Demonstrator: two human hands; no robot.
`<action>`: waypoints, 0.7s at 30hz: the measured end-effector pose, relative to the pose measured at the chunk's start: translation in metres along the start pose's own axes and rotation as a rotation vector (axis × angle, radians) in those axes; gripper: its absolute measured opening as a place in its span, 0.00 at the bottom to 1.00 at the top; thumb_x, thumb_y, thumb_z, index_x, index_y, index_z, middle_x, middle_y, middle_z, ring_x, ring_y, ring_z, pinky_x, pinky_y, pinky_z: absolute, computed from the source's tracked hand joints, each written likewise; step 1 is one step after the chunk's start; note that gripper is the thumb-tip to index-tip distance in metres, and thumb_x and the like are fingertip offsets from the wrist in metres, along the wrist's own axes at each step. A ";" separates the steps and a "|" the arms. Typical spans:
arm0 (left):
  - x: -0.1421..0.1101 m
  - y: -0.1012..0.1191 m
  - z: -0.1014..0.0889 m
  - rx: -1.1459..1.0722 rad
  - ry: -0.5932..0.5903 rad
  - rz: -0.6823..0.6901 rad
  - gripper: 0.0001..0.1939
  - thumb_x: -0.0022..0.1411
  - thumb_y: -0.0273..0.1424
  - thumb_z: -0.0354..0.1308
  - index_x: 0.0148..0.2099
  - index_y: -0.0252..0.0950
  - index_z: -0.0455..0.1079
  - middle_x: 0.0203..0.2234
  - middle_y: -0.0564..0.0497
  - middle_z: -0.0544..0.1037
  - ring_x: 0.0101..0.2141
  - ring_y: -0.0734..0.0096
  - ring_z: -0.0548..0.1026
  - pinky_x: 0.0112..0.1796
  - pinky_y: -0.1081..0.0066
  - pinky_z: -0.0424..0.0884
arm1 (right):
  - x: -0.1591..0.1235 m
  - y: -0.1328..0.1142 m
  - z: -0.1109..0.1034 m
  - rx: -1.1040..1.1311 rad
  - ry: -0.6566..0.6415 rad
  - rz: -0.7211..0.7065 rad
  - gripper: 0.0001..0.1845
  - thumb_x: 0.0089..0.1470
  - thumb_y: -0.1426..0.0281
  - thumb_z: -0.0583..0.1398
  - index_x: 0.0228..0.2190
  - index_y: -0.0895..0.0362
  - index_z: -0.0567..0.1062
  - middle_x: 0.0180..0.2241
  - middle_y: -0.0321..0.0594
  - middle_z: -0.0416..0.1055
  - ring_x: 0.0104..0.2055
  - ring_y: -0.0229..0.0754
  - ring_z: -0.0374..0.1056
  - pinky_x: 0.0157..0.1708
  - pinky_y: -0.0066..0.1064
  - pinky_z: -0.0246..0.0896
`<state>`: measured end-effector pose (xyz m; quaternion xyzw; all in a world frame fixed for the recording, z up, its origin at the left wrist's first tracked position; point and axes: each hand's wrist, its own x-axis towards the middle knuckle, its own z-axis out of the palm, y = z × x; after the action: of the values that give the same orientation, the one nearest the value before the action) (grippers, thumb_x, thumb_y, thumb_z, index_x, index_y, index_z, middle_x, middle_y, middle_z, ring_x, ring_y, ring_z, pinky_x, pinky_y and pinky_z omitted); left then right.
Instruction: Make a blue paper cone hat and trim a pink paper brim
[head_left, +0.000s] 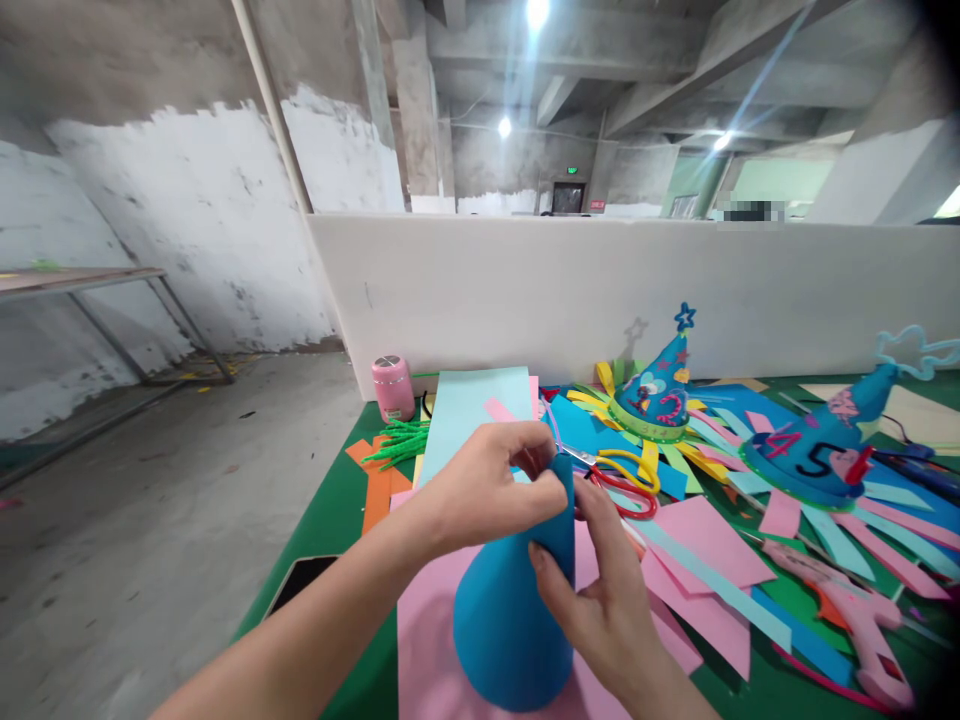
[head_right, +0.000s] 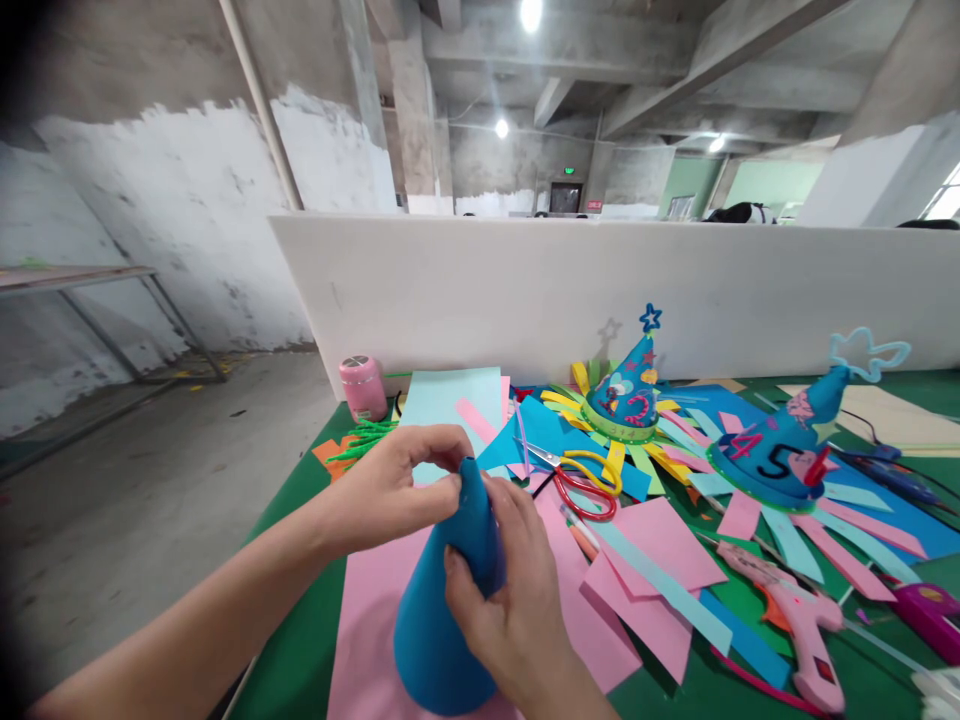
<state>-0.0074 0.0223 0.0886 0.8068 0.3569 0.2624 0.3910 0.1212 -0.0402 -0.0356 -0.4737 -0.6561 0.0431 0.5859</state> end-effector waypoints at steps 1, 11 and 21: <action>-0.001 0.002 0.002 0.027 0.022 0.001 0.01 0.46 0.28 0.49 0.25 0.36 0.61 0.23 0.55 0.67 0.29 0.72 0.66 0.31 0.71 0.64 | 0.000 0.000 0.000 0.006 0.001 0.002 0.34 0.53 0.70 0.59 0.59 0.43 0.56 0.52 0.41 0.65 0.53 0.49 0.64 0.50 0.44 0.65; -0.020 -0.003 0.012 0.063 0.164 0.072 0.09 0.53 0.28 0.50 0.34 0.34 0.71 0.31 0.49 0.77 0.34 0.67 0.72 0.35 0.70 0.67 | 0.002 -0.006 -0.002 0.023 -0.006 -0.007 0.34 0.54 0.71 0.59 0.59 0.42 0.56 0.52 0.40 0.65 0.52 0.48 0.65 0.49 0.42 0.66; -0.020 -0.016 0.012 -0.073 0.164 0.152 0.11 0.64 0.33 0.50 0.35 0.34 0.71 0.29 0.53 0.75 0.32 0.76 0.71 0.36 0.77 0.66 | 0.003 -0.002 0.000 -0.029 0.029 -0.050 0.34 0.54 0.70 0.58 0.60 0.44 0.55 0.51 0.41 0.66 0.50 0.47 0.66 0.48 0.42 0.68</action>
<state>-0.0171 0.0088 0.0660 0.7925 0.3158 0.3693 0.3687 0.1204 -0.0396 -0.0322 -0.4660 -0.6598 0.0121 0.5893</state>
